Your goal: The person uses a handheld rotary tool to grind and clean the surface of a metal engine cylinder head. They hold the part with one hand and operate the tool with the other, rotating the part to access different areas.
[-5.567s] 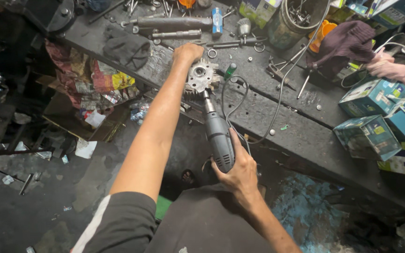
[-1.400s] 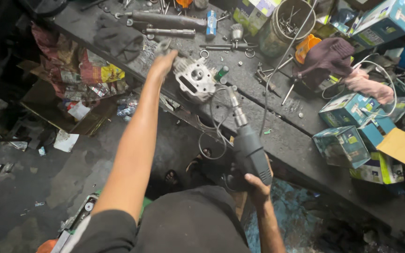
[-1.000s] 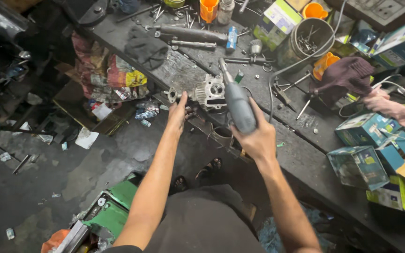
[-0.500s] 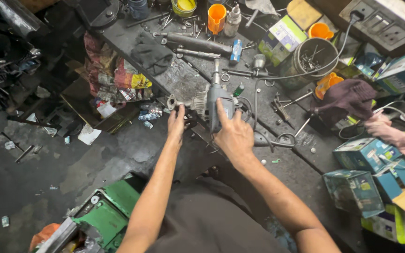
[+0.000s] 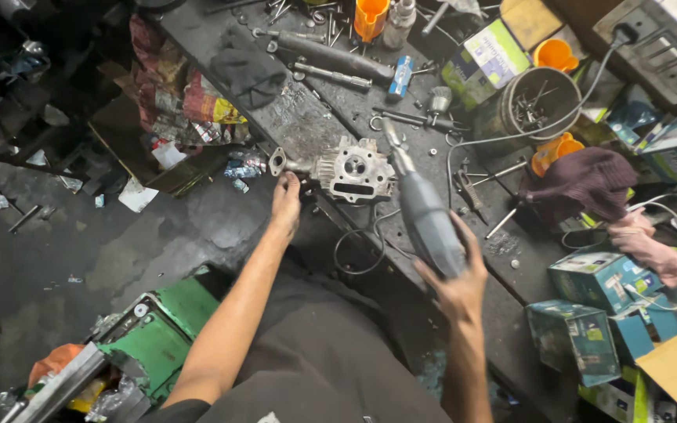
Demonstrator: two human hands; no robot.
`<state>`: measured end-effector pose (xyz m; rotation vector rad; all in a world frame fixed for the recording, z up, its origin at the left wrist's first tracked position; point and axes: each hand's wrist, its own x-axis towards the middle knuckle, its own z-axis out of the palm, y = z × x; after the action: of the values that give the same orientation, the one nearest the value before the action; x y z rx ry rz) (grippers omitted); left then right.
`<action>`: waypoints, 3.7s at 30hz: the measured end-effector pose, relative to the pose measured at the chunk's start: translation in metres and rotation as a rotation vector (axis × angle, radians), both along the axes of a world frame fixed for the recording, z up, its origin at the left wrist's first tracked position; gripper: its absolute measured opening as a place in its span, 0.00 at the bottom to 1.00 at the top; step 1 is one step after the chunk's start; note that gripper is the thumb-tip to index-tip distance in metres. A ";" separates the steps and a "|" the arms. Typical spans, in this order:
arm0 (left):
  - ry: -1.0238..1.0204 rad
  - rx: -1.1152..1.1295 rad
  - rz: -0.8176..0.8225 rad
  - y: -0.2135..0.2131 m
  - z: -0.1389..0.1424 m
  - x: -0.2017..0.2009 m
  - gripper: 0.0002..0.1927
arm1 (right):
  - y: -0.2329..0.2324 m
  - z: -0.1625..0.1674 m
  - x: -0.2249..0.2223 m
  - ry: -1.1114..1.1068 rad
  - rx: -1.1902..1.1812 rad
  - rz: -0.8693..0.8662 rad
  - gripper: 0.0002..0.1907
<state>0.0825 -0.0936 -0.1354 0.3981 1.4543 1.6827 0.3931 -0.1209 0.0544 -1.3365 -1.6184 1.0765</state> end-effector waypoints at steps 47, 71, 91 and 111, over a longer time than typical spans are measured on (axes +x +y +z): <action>0.643 0.314 -0.548 0.093 0.117 -0.166 0.17 | -0.100 -0.028 -0.038 0.319 0.163 -0.464 0.43; -0.059 0.405 -0.608 -0.003 0.215 -0.099 0.24 | -0.076 -0.018 -0.069 0.596 -0.062 -0.328 0.50; -1.465 0.599 -0.614 0.016 0.125 -0.057 0.31 | -0.106 -0.077 -0.023 0.726 -0.188 -0.386 0.35; -1.345 0.147 -0.533 -0.065 0.052 -0.073 0.28 | -0.110 -0.074 -0.033 0.677 -0.252 -0.411 0.46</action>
<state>0.0095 -0.1586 -0.0830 -0.2639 0.1876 1.1373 0.3601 -0.2311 -0.0198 -1.2018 -0.6985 1.3099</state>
